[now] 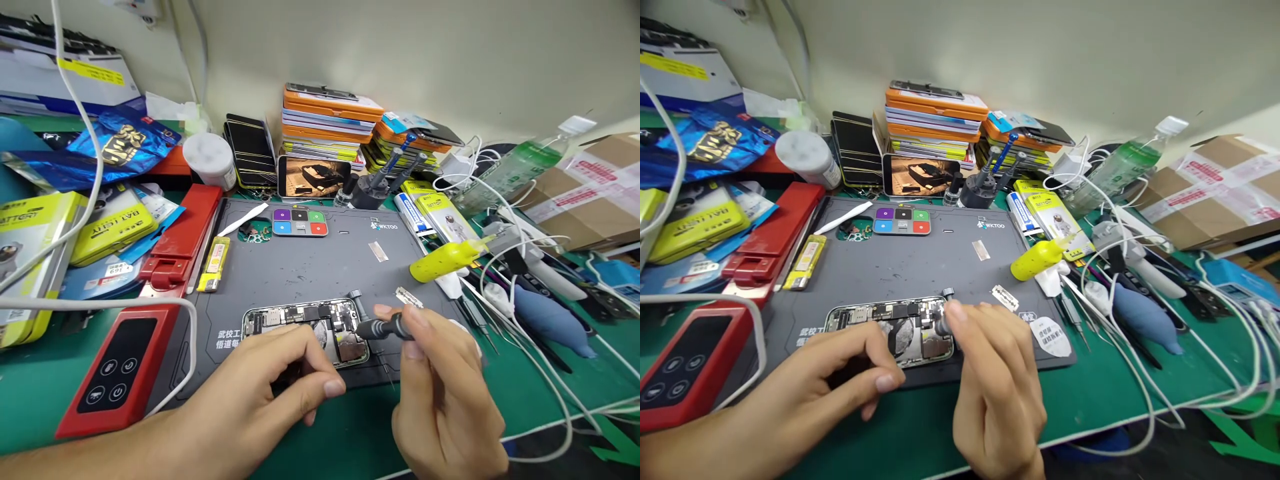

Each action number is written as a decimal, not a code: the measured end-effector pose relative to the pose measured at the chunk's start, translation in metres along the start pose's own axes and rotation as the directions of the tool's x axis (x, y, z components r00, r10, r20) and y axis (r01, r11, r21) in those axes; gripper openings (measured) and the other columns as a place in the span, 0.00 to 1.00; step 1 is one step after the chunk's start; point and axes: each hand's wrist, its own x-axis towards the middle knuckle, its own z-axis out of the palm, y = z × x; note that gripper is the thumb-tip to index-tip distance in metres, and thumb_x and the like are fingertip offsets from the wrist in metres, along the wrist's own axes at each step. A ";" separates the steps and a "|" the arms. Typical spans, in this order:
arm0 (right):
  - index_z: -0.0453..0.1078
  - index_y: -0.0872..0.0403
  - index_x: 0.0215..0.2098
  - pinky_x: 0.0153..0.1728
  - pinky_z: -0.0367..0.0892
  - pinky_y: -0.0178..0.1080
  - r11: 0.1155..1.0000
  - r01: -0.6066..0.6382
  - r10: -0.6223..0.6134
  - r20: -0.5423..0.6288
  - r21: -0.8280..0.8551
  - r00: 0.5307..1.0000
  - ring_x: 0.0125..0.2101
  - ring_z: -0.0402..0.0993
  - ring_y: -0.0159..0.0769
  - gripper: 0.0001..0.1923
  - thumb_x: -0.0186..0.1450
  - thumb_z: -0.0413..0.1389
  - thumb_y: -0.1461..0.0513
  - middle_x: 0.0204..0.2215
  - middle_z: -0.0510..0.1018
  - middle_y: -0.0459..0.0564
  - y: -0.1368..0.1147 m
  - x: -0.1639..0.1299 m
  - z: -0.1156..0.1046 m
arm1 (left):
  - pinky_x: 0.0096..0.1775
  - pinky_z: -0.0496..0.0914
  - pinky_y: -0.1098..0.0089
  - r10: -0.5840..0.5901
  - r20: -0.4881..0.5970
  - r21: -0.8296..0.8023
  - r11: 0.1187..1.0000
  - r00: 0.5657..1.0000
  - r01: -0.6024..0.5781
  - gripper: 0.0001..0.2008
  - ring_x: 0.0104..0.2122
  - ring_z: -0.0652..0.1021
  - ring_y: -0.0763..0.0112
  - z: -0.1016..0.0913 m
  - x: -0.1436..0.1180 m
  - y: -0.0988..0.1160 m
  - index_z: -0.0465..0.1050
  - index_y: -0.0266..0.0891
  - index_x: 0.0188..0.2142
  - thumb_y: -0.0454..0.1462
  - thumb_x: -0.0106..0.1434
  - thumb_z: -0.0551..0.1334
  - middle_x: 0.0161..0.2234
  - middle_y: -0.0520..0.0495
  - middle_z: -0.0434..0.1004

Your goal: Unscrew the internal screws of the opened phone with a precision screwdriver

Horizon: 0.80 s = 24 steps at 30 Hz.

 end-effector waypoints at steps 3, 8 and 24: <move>0.71 0.51 0.69 0.50 0.79 0.52 0.999 -0.031 0.032 -0.023 0.014 0.999 0.47 0.85 0.43 0.41 0.62 0.55 0.84 0.54 0.87 0.49 0.001 -0.003 -0.002 | 0.31 0.65 0.75 -0.027 0.004 -0.040 0.999 1.000 0.027 0.15 0.30 0.74 0.73 0.001 0.000 -0.001 0.75 0.43 0.33 0.45 0.76 0.65 0.28 0.57 0.78; 0.67 0.50 0.72 0.48 0.79 0.47 0.998 -0.031 0.033 0.041 -0.046 0.999 0.48 0.85 0.42 0.42 0.64 0.59 0.80 0.58 0.84 0.51 0.003 -0.003 -0.003 | 0.32 0.65 0.75 -0.010 0.008 -0.009 1.000 1.000 0.010 0.16 0.29 0.75 0.74 0.001 0.000 -0.003 0.75 0.42 0.31 0.46 0.75 0.68 0.28 0.57 0.79; 0.62 0.53 0.74 0.53 0.79 0.48 1.000 0.020 -0.021 0.094 0.012 0.995 0.50 0.84 0.43 0.48 0.60 0.66 0.81 0.57 0.83 0.53 0.004 0.001 0.000 | 0.34 0.66 0.74 0.025 0.015 0.021 0.999 1.000 -0.025 0.18 0.28 0.75 0.73 -0.002 0.001 -0.001 0.71 0.43 0.33 0.45 0.81 0.57 0.27 0.56 0.76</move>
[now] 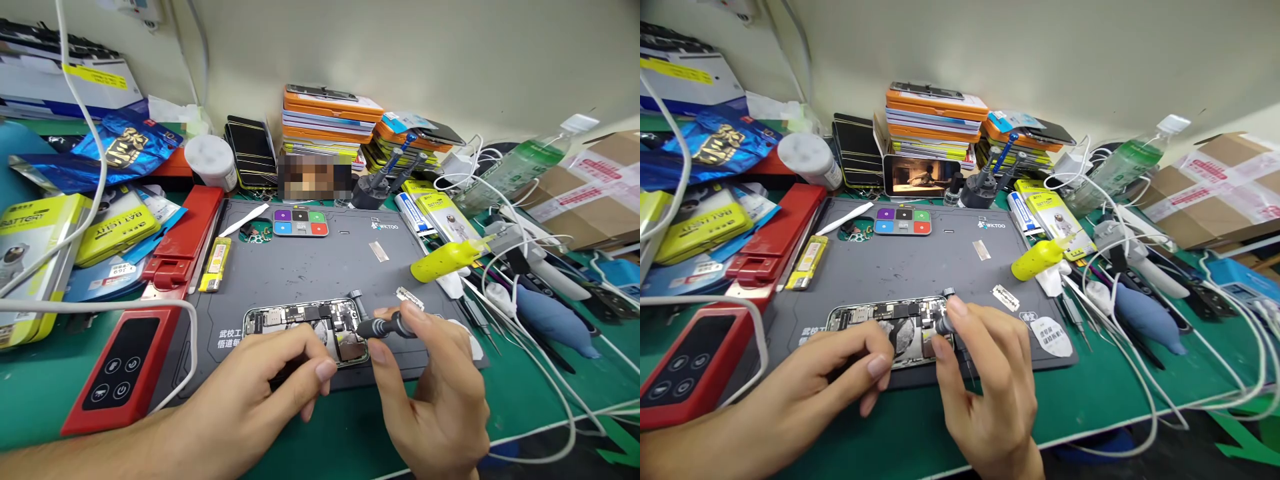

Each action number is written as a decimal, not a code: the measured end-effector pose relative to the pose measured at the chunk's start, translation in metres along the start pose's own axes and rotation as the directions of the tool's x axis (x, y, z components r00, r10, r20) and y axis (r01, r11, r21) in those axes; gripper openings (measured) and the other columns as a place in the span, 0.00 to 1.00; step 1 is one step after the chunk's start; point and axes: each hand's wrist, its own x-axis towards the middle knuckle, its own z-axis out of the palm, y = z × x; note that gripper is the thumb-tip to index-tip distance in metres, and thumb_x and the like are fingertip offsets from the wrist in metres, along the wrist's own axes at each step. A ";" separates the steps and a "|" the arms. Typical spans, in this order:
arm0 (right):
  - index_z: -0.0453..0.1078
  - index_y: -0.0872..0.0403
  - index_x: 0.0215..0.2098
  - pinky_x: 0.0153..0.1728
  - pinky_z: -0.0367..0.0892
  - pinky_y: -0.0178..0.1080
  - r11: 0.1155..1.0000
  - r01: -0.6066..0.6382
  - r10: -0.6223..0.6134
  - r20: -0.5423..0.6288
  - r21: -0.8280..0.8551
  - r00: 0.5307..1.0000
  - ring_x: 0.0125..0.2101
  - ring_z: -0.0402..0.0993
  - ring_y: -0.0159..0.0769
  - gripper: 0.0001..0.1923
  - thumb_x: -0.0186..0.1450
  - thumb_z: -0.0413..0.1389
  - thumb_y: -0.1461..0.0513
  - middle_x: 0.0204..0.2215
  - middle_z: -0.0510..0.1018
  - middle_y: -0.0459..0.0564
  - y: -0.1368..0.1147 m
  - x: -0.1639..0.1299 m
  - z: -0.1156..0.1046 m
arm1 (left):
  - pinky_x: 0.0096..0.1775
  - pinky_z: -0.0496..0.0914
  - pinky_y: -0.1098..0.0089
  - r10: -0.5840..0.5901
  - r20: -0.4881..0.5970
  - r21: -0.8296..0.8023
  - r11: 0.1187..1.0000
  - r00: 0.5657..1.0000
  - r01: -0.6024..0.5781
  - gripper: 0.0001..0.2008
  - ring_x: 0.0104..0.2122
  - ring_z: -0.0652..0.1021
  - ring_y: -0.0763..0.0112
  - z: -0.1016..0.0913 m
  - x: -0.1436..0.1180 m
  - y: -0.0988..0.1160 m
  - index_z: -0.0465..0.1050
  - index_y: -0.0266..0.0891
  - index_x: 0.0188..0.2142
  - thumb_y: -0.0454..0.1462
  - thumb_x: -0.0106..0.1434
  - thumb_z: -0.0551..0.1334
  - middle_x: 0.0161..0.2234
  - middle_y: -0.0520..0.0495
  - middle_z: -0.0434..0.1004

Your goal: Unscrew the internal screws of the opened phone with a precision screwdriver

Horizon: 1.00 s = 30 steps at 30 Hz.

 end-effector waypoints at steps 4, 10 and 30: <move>0.58 0.53 0.76 0.52 0.83 0.50 0.999 -0.012 0.014 0.040 -0.033 0.999 0.51 0.85 0.45 0.50 0.61 0.67 0.80 0.58 0.83 0.55 -0.001 -0.001 0.002 | 0.33 0.66 0.74 -0.001 -0.013 -0.001 1.000 1.000 0.001 0.20 0.28 0.75 0.73 0.001 -0.001 -0.002 0.69 0.43 0.32 0.46 0.81 0.57 0.26 0.56 0.75; 0.62 0.51 0.74 0.34 0.86 0.41 0.954 -0.153 0.181 -0.087 0.259 0.980 0.35 0.87 0.38 0.42 0.66 0.58 0.82 0.42 0.86 0.49 -0.010 0.008 -0.004 | 0.38 0.70 0.77 0.027 -0.066 -0.062 0.998 0.997 -0.031 0.10 0.32 0.82 0.75 0.002 0.001 -0.004 0.80 0.43 0.35 0.38 0.76 0.67 0.30 0.58 0.85; 0.65 0.52 0.71 0.33 0.86 0.39 0.816 -0.300 0.319 0.046 0.495 0.946 0.32 0.86 0.37 0.32 0.71 0.59 0.74 0.37 0.88 0.47 -0.021 0.019 -0.013 | 0.44 0.77 0.79 0.044 -0.041 -0.091 0.995 0.998 -0.048 0.08 0.39 0.88 0.74 0.000 0.003 -0.004 0.89 0.49 0.41 0.36 0.75 0.69 0.39 0.60 0.91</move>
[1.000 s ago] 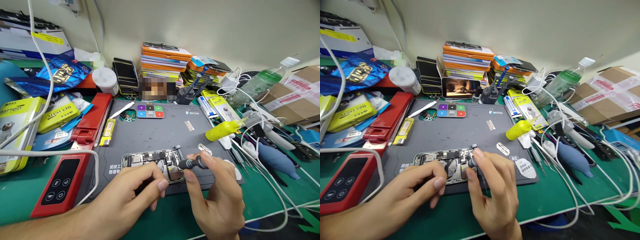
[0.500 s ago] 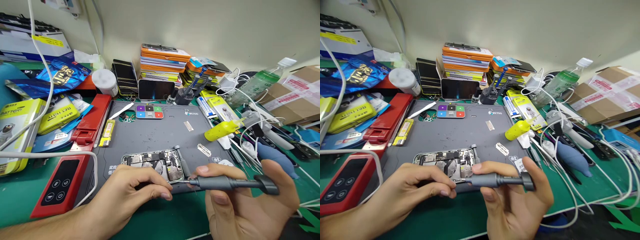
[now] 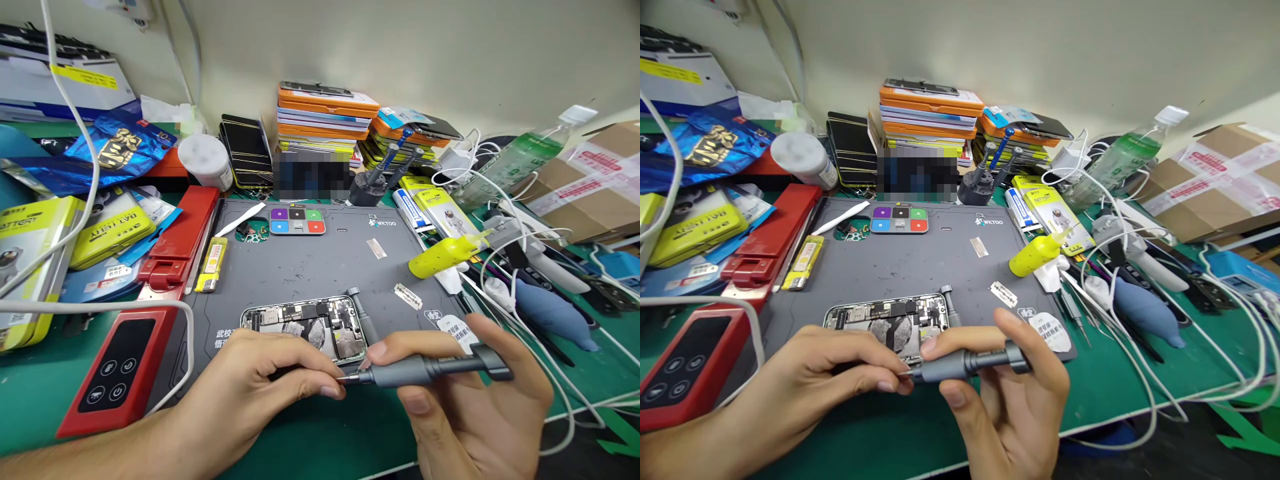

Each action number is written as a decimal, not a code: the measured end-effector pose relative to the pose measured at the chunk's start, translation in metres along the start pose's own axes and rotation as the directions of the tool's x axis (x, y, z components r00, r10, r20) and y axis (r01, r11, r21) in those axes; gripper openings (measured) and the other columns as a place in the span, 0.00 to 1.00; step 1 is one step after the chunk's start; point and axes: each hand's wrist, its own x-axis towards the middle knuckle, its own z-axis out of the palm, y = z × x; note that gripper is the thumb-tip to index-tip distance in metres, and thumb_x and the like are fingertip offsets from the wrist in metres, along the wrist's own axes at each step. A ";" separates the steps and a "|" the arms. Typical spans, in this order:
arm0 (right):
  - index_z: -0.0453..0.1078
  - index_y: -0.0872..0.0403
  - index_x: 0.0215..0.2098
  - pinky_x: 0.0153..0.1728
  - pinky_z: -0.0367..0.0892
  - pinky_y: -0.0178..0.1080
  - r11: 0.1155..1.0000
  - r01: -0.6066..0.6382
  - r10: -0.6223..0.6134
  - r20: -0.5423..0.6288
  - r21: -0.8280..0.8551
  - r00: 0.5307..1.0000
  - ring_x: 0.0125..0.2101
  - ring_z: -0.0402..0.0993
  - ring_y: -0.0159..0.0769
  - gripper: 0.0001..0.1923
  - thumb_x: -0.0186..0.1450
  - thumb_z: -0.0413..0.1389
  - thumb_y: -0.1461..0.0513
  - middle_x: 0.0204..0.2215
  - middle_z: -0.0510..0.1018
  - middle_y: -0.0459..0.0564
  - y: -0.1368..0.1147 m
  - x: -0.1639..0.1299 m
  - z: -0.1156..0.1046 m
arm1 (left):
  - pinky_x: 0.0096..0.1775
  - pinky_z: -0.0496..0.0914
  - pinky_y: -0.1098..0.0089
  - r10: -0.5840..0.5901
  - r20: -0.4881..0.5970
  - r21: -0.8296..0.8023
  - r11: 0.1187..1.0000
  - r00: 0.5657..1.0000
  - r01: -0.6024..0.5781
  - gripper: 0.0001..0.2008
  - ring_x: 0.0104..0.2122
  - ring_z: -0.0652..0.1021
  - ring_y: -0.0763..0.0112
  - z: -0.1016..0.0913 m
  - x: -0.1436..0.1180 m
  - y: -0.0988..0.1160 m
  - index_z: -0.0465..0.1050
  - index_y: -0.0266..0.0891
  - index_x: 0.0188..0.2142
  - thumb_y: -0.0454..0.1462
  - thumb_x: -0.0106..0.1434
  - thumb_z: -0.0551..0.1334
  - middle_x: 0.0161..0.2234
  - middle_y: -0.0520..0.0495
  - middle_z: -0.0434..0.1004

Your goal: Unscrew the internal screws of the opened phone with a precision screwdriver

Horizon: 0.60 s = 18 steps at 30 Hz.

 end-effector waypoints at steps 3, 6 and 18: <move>0.66 0.52 0.70 0.33 0.86 0.39 1.000 -0.002 0.002 0.012 -0.008 1.000 0.31 0.87 0.37 0.31 0.72 0.60 0.73 0.37 0.88 0.48 0.001 0.000 0.000 | 0.44 0.77 0.78 0.001 0.002 0.012 1.000 1.000 -0.001 0.08 0.39 0.88 0.73 0.000 0.000 0.001 0.88 0.48 0.40 0.35 0.75 0.69 0.38 0.59 0.91; 0.66 0.52 0.70 0.34 0.86 0.39 1.000 0.001 -0.001 -0.010 -0.004 1.000 0.31 0.87 0.37 0.30 0.72 0.60 0.72 0.37 0.88 0.48 0.002 0.000 0.001 | 0.43 0.77 0.77 0.001 0.004 0.014 1.000 1.000 -0.001 0.08 0.38 0.88 0.72 0.000 0.000 0.001 0.88 0.47 0.40 0.36 0.75 0.69 0.38 0.58 0.91; 0.64 0.50 0.71 0.34 0.86 0.39 0.993 -0.096 0.096 -0.006 0.062 0.995 0.33 0.86 0.37 0.31 0.73 0.58 0.72 0.38 0.87 0.50 0.005 -0.005 -0.002 | 0.45 0.78 0.82 0.016 0.017 -0.024 1.000 1.000 -0.016 0.07 0.40 0.89 0.77 -0.003 0.000 0.003 0.88 0.49 0.42 0.34 0.74 0.70 0.40 0.61 0.91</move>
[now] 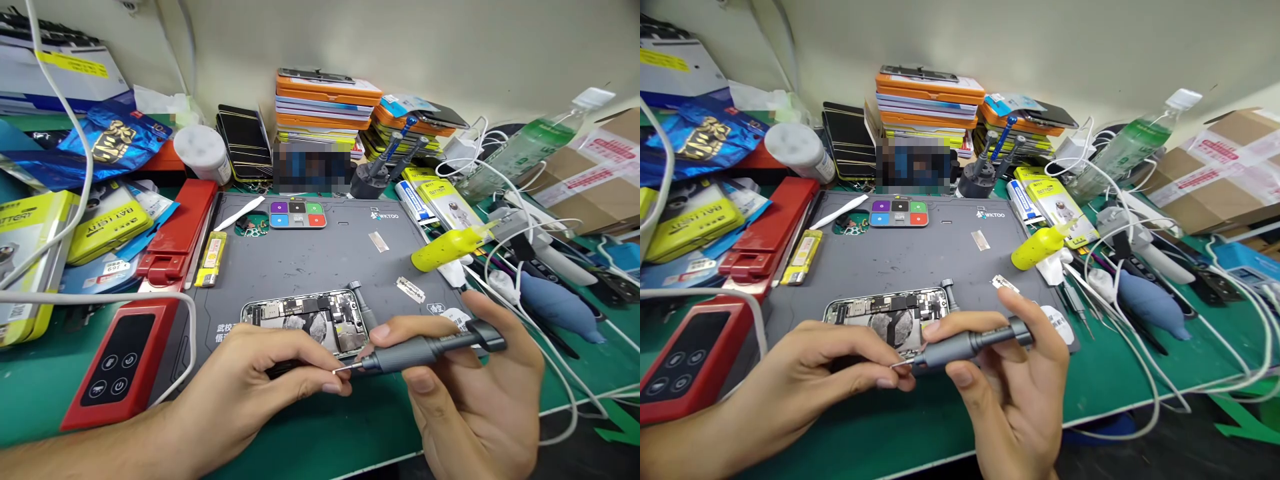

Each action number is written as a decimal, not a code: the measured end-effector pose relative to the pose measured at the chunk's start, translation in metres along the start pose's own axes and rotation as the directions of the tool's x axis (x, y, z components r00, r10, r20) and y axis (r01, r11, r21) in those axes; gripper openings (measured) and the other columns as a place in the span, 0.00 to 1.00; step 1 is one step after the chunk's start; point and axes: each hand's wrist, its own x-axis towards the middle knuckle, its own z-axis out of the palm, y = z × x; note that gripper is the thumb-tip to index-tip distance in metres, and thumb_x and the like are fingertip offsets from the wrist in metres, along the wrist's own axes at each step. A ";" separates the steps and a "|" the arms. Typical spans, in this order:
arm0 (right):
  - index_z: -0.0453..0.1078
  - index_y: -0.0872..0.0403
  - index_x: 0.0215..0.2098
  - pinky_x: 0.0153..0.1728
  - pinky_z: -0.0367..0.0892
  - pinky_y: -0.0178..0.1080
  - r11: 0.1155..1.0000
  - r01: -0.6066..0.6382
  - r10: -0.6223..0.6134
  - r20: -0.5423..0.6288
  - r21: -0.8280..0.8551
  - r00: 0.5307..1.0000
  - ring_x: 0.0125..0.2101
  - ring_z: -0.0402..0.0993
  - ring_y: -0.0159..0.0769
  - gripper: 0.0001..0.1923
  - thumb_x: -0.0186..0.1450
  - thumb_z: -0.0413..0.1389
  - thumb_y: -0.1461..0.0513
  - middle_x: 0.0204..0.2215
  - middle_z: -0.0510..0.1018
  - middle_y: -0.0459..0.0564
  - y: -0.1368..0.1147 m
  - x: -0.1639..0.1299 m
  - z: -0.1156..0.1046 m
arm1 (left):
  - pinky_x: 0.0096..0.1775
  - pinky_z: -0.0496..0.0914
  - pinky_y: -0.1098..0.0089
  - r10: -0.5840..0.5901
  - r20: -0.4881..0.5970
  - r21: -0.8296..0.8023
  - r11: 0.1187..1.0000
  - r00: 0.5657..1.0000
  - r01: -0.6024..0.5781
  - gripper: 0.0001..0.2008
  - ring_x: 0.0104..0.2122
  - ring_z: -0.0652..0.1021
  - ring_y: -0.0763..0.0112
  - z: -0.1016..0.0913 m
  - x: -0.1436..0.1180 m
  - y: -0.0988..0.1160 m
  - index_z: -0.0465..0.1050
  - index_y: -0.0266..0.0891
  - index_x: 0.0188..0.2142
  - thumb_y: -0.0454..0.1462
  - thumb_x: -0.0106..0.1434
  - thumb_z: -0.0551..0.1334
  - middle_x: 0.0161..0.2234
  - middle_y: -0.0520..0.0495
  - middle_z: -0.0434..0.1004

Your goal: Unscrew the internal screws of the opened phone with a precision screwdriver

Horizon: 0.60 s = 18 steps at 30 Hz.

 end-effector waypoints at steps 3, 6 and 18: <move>0.64 0.49 0.71 0.33 0.86 0.38 1.000 -0.004 0.004 -0.003 -0.005 1.000 0.34 0.87 0.38 0.32 0.72 0.58 0.73 0.37 0.87 0.49 0.000 0.001 0.000 | 0.46 0.78 0.82 0.011 0.014 0.024 1.000 1.000 -0.012 0.08 0.41 0.89 0.77 -0.001 -0.002 0.001 0.88 0.49 0.43 0.34 0.75 0.68 0.41 0.61 0.91; 0.64 0.49 0.71 0.32 0.86 0.37 1.000 -0.012 0.012 -0.002 -0.013 1.000 0.35 0.87 0.38 0.31 0.72 0.58 0.73 0.37 0.87 0.49 0.000 0.002 0.000 | 0.47 0.77 0.83 0.019 0.014 0.039 0.999 1.000 -0.020 0.09 0.42 0.89 0.78 -0.002 -0.002 0.001 0.88 0.49 0.44 0.33 0.75 0.68 0.42 0.62 0.91; 0.65 0.39 0.69 0.45 0.84 0.35 0.950 -0.229 0.241 -0.034 0.211 0.970 0.42 0.86 0.33 0.27 0.76 0.58 0.68 0.42 0.87 0.47 -0.005 -0.008 0.004 | 0.46 0.76 0.85 0.013 0.008 0.066 0.998 1.000 -0.013 0.09 0.41 0.88 0.80 -0.001 -0.002 0.001 0.87 0.49 0.43 0.34 0.76 0.67 0.41 0.63 0.91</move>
